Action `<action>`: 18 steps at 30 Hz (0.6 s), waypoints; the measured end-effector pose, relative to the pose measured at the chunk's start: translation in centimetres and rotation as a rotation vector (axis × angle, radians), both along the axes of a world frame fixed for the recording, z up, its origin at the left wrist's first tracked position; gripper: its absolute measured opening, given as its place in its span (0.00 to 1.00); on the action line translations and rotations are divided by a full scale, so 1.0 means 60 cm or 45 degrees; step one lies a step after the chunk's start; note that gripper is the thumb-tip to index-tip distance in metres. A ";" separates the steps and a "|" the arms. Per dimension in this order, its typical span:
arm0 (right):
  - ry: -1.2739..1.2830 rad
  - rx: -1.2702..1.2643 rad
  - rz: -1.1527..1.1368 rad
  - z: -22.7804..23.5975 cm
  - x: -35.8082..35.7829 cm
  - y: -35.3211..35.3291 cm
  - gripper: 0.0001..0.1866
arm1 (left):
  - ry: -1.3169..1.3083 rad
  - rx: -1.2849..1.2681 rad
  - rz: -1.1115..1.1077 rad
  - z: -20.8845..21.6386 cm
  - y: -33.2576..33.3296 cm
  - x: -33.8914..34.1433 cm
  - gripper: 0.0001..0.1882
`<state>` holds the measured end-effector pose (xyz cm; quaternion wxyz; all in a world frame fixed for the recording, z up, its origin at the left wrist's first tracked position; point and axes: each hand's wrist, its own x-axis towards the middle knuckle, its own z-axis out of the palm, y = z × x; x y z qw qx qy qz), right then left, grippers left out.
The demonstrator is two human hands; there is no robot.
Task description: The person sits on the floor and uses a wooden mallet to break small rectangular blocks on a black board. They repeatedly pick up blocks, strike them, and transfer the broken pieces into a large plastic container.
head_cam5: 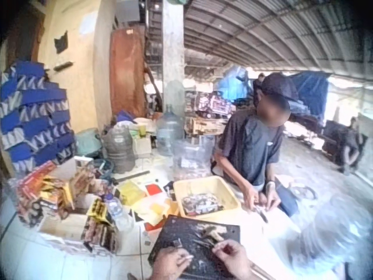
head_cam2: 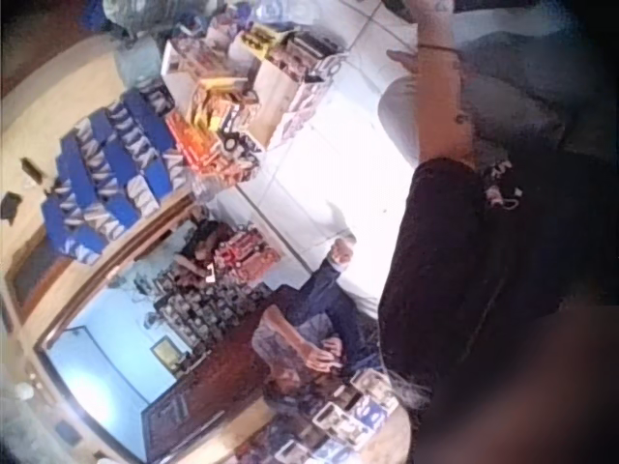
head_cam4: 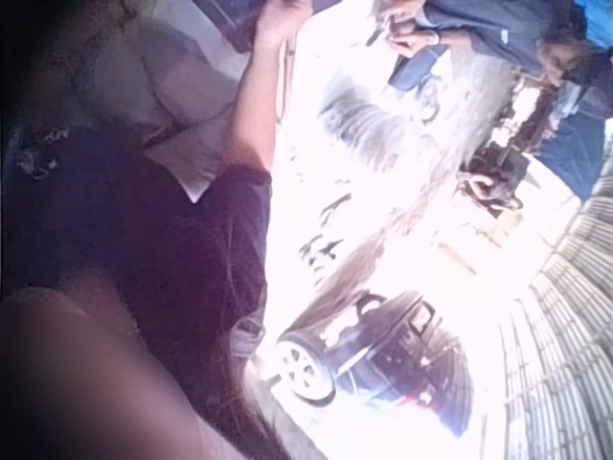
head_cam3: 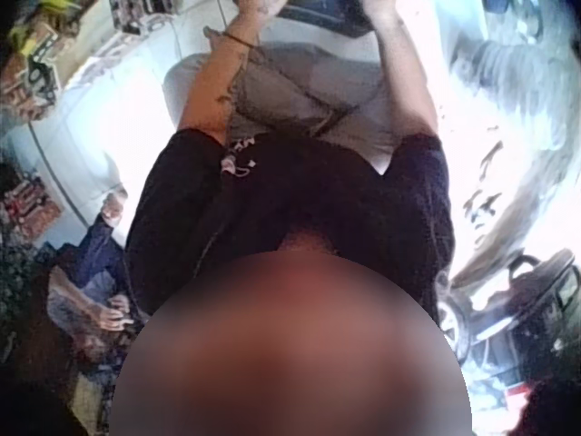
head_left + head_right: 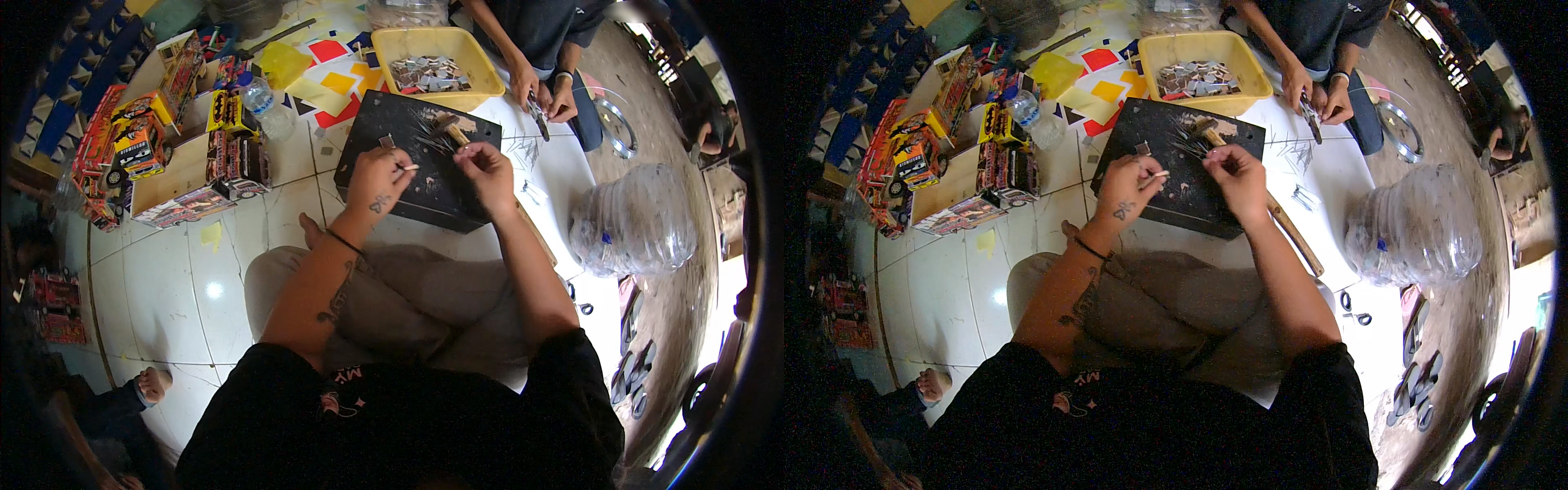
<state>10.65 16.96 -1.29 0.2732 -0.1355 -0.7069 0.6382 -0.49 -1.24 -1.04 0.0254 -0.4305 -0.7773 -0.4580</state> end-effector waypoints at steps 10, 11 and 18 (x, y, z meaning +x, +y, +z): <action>-0.094 0.414 -0.100 0.014 -0.008 -0.033 0.05 | -0.016 0.020 -0.081 -0.051 0.052 -0.004 0.07; -0.063 0.456 -0.088 0.015 -0.010 -0.036 0.05 | -0.091 -0.008 -0.087 -0.053 0.052 -0.006 0.07; -0.089 0.677 -0.087 0.020 -0.019 -0.046 0.05 | 0.159 -0.020 -0.056 -0.049 0.047 -0.005 0.09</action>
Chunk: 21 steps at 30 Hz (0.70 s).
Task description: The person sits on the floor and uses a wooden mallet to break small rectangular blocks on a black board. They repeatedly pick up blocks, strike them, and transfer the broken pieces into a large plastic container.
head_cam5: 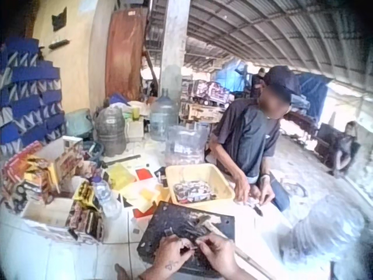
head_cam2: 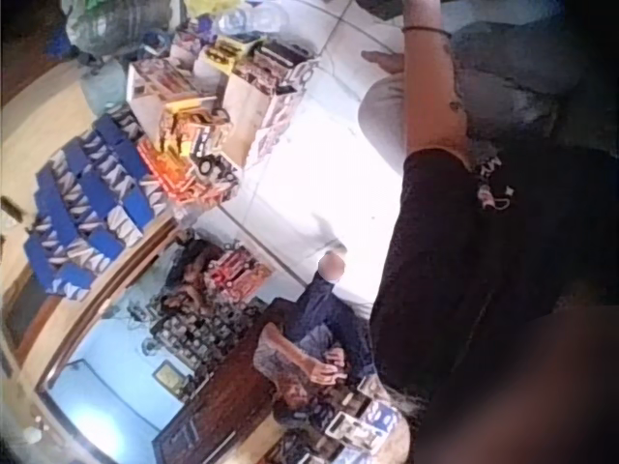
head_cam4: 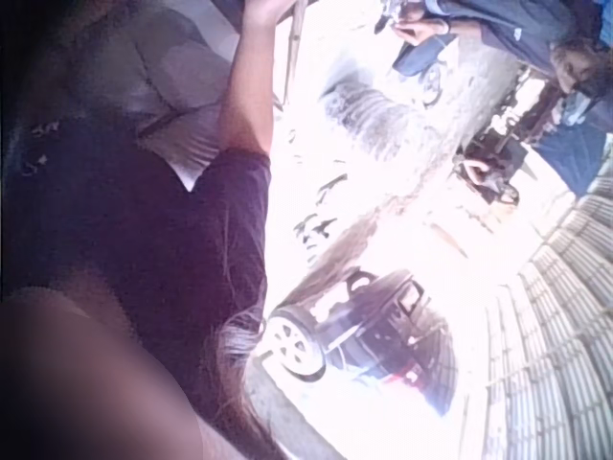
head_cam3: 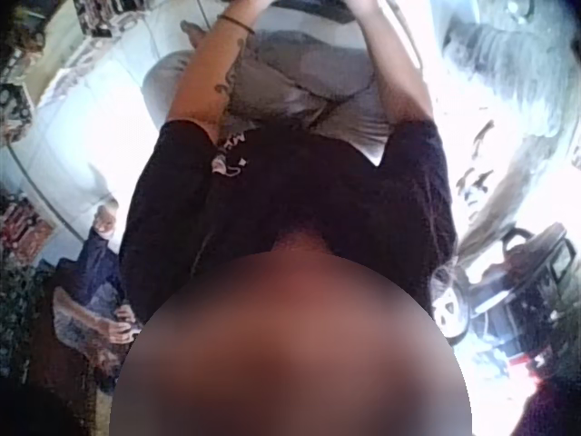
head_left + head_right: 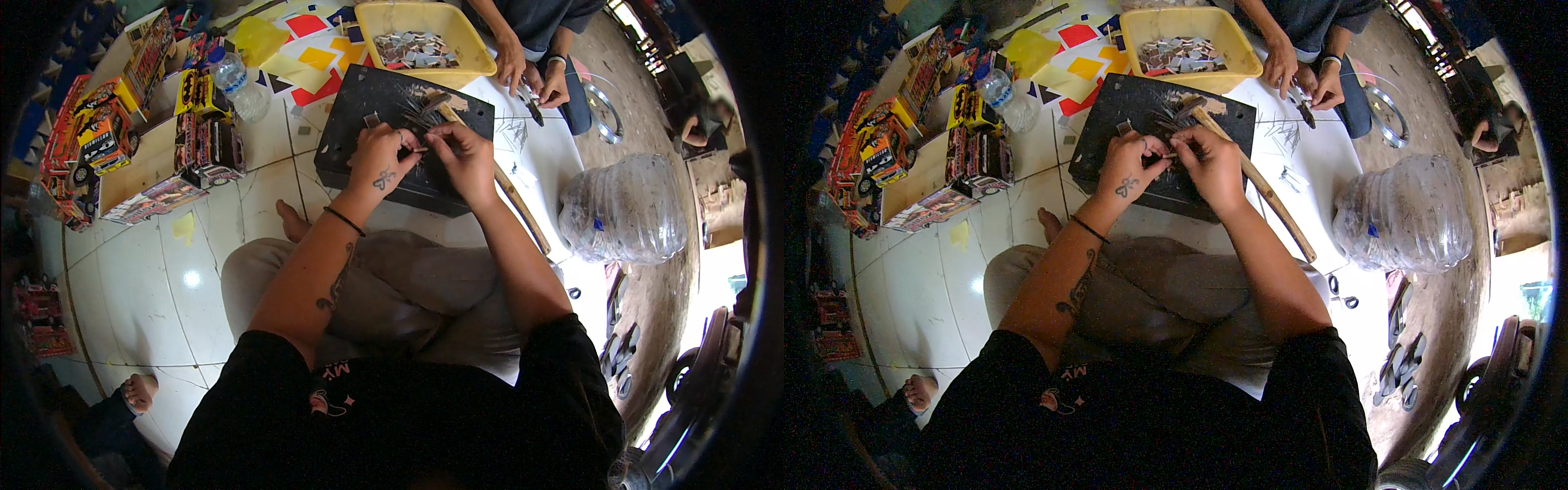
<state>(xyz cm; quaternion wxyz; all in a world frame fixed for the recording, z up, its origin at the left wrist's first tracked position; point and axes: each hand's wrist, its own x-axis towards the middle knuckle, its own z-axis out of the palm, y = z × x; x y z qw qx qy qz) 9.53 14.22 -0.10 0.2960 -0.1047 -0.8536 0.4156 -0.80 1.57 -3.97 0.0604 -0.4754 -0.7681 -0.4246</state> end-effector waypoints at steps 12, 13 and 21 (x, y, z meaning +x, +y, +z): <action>-0.025 0.080 0.022 0.008 0.003 -0.002 0.05 | -0.087 -0.071 -0.003 0.007 -0.001 0.000 0.08; -0.020 0.104 0.024 0.009 0.003 -0.002 0.05 | -0.077 -0.073 -0.007 0.008 -0.001 0.000 0.09; -0.047 0.259 0.118 0.019 -0.003 0.001 0.07 | -0.134 -0.171 0.010 0.012 -0.002 -0.004 0.08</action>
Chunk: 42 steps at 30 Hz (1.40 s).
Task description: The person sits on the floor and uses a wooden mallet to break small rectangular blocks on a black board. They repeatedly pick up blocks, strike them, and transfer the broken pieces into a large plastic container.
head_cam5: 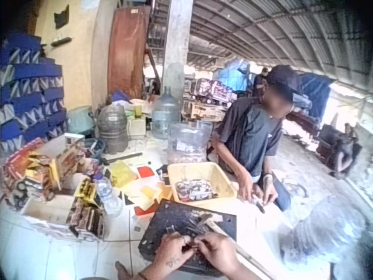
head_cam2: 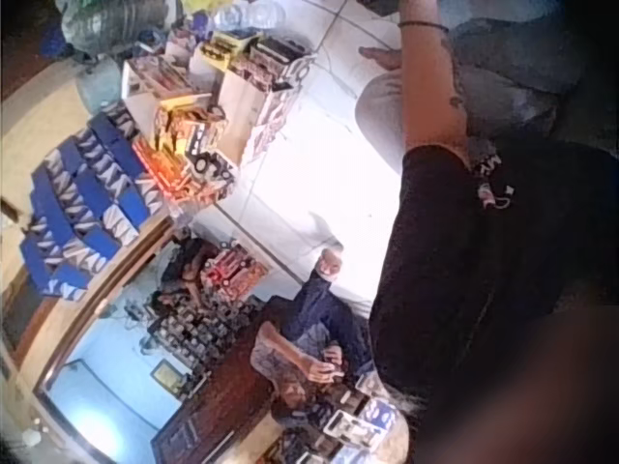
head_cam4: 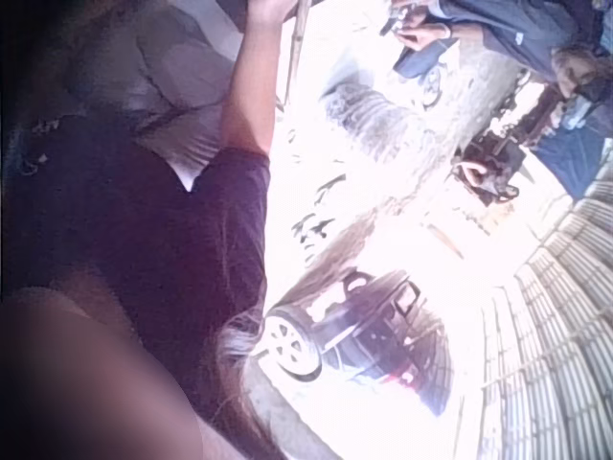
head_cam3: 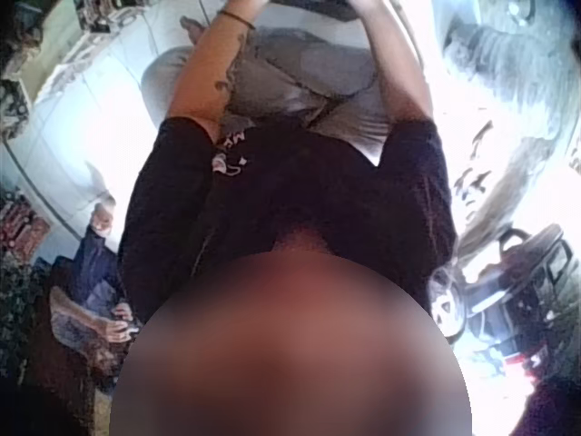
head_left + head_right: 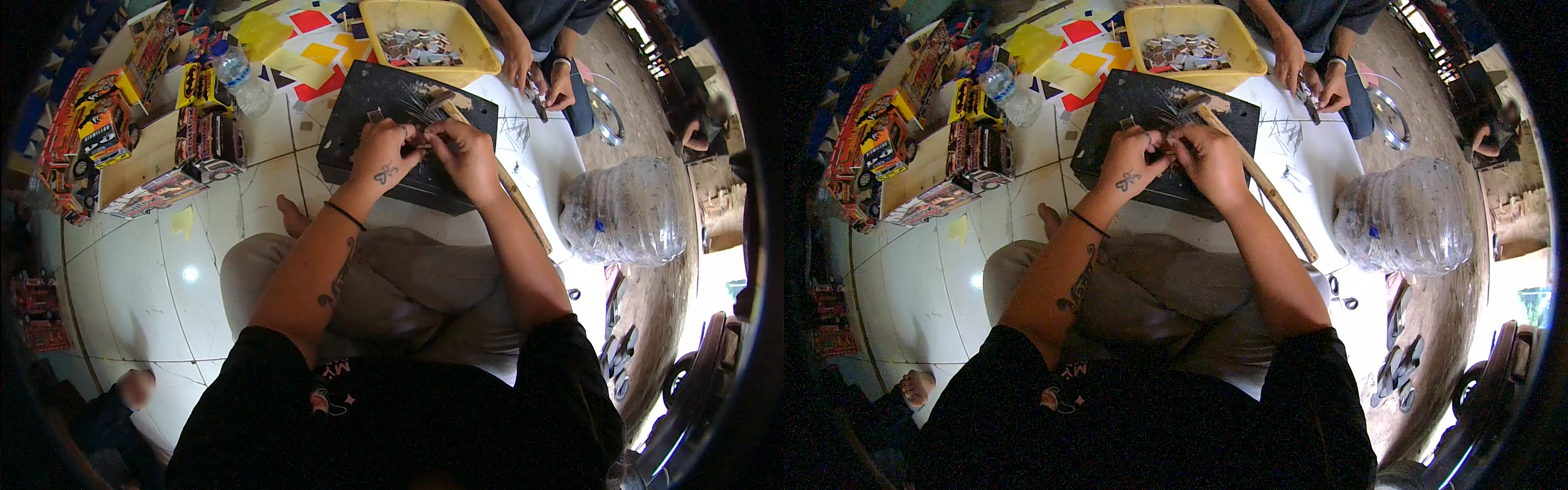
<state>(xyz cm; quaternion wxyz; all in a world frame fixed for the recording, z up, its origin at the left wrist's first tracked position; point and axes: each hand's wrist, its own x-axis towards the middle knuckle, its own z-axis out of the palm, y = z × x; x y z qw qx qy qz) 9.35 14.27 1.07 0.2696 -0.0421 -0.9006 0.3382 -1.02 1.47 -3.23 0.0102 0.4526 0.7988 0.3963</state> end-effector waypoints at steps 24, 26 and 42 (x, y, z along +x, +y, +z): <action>-0.729 -0.289 -0.365 0.114 0.250 0.040 0.17 | -0.002 0.306 -0.059 -0.005 0.022 0.012 0.06; -0.639 -0.038 -0.380 0.122 0.276 -0.010 0.18 | 0.022 0.326 -0.063 -0.006 0.023 0.012 0.06; -0.455 0.192 -0.498 0.107 0.308 -0.069 0.22 | 0.036 0.343 -0.068 -0.008 0.020 0.019 0.06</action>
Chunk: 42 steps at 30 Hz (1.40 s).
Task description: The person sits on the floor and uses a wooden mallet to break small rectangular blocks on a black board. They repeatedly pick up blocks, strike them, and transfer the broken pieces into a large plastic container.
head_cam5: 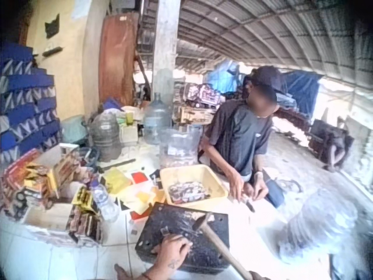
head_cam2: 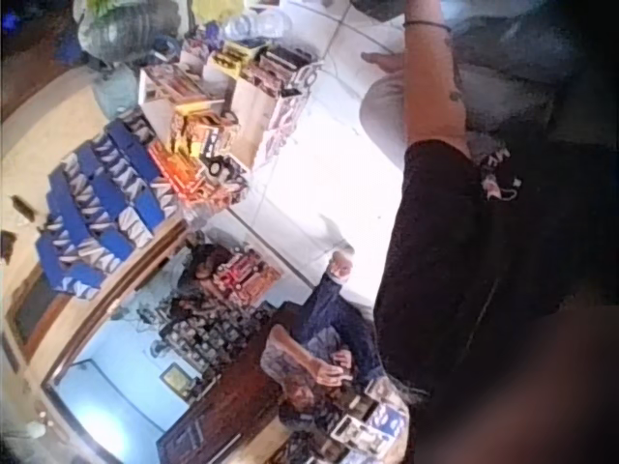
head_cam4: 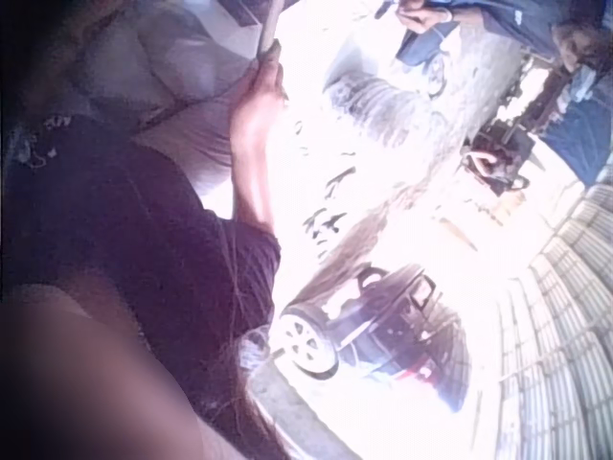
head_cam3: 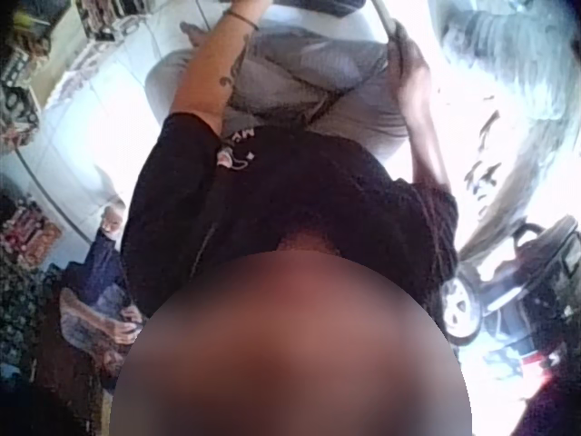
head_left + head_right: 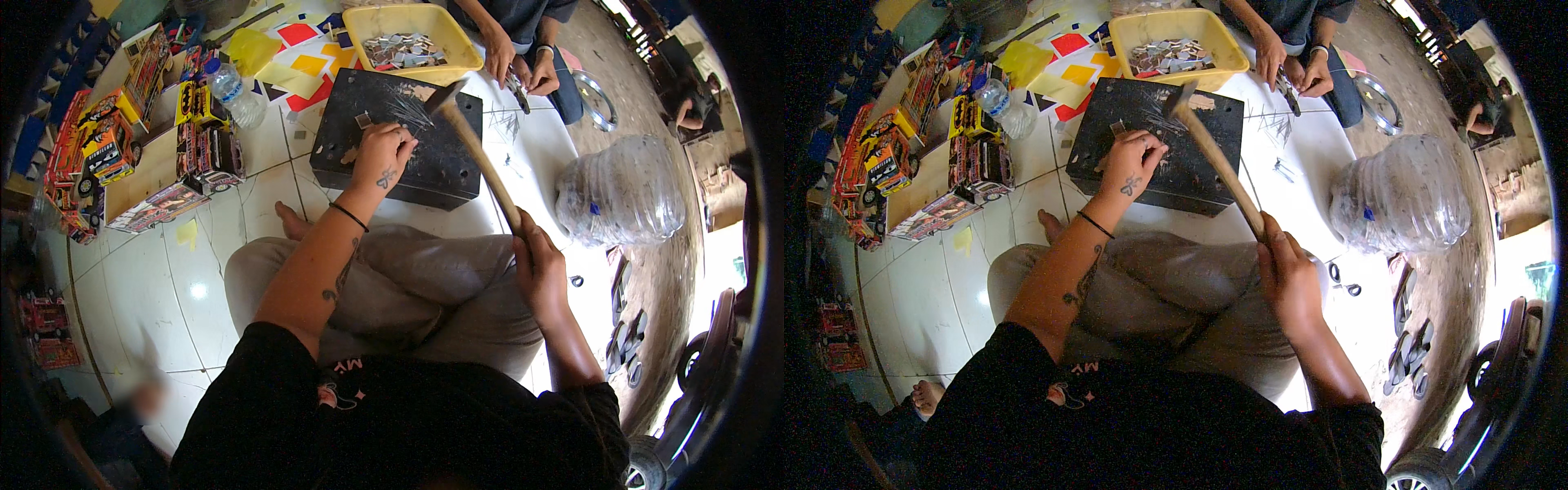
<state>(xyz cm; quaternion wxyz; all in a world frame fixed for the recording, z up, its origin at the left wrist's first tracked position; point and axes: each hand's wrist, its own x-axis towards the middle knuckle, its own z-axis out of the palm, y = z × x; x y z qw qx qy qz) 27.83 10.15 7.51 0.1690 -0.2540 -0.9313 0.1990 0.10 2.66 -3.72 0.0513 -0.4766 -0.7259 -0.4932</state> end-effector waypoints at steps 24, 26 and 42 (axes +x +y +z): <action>0.401 -0.359 0.440 -0.070 -0.200 0.110 0.15 | -0.320 -0.154 -0.255 0.109 -0.075 0.060 0.09; 0.419 -0.847 0.477 -0.063 -0.233 0.069 0.12 | -0.317 -0.150 -0.269 0.109 -0.073 0.065 0.10; 0.465 -1.302 0.299 -0.058 -0.232 0.058 0.10 | -0.843 -0.092 -0.480 0.089 -0.065 0.067 0.14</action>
